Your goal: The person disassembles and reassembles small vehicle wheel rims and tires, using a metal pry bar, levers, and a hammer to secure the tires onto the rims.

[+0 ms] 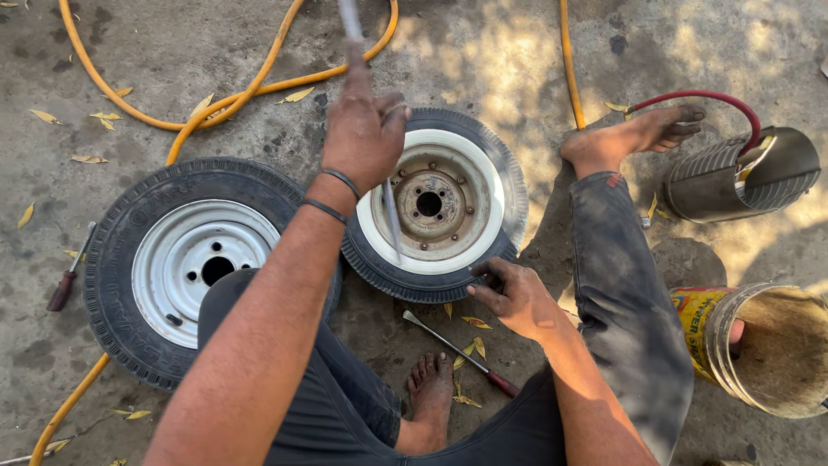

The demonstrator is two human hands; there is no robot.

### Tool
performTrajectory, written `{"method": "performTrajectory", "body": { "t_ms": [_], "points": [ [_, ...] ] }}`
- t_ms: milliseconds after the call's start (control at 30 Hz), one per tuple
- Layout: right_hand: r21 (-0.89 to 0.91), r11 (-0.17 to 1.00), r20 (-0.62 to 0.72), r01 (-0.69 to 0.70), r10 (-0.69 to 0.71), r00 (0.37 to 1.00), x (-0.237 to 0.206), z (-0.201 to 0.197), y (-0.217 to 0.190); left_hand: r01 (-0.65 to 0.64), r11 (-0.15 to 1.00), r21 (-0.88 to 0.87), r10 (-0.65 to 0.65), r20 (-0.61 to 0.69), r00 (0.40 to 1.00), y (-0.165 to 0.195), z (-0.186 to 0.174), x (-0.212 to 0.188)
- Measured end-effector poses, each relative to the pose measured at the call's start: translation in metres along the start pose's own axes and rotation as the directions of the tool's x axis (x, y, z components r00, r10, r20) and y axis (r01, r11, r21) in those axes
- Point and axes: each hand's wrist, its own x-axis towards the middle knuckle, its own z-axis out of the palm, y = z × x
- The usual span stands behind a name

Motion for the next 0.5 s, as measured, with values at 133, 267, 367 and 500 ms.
{"method": "performTrajectory", "body": {
  "t_ms": [133,267,367,500],
  "points": [
    [-0.024,1.000,0.010,-0.005,0.005,1.000,-0.001,0.001,-0.005,-0.002,0.992,0.129,-0.034,0.277,0.960,0.036,-0.037,0.014],
    [0.012,0.999,-0.058,0.031,-0.030,0.998,-0.004,-0.001,-0.008,0.148,0.738,0.658,-0.165,-0.038,0.986,0.061,-0.019,0.004],
    [-0.120,0.965,-0.376,0.231,-0.260,0.889,0.016,-0.016,-0.018,-0.027,0.672,0.740,0.024,0.014,1.000,0.055,0.000,-0.010],
    [-0.212,0.888,-0.747,0.408,-0.416,0.518,0.080,-0.055,-0.063,-0.296,0.721,0.627,0.216,0.203,0.955,0.042,-0.005,-0.016]
  ]
}}
